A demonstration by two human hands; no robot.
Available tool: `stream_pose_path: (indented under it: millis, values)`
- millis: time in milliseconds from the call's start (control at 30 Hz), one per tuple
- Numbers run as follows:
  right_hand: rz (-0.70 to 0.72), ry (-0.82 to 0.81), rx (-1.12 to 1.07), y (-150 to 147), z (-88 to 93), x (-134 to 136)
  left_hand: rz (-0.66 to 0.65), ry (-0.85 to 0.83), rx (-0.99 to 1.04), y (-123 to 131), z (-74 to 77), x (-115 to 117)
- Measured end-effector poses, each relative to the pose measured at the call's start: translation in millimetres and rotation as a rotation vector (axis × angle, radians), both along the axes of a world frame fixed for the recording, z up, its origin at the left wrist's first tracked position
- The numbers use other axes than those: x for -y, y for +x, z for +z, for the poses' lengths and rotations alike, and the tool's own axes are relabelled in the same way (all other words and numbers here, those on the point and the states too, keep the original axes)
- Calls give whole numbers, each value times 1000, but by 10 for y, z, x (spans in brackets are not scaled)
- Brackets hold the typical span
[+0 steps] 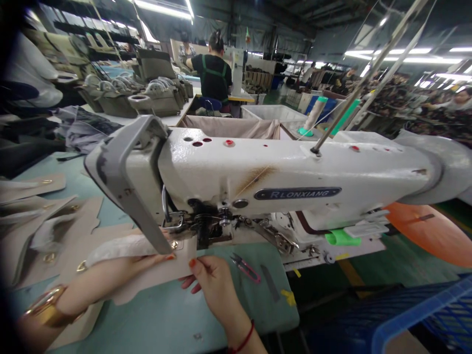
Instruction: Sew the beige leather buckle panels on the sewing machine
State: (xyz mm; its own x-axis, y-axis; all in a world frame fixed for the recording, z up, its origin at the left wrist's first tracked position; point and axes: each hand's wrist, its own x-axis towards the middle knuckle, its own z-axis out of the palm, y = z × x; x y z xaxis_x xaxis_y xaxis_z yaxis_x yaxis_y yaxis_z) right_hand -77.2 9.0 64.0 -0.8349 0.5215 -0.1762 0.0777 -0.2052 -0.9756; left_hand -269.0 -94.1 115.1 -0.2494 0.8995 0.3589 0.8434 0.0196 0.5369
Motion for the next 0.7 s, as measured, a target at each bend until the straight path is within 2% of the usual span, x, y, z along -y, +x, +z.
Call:
stream_pose_path:
  millis: [100,200,533,700]
  values:
    - [-1,-25,-7,-5,0,8,-43,-119,-97,-28,-17,14]
    - [-2,-39,2,-7,1,25,-34,-166,-105,-52,-53,29]
    - [-52,-2,15,-39,-101,83,-59,-185,-168,-62,-26,30]
    - [-126,93,15,-54,-228,123,-119,-86,-225,-39,3,19]
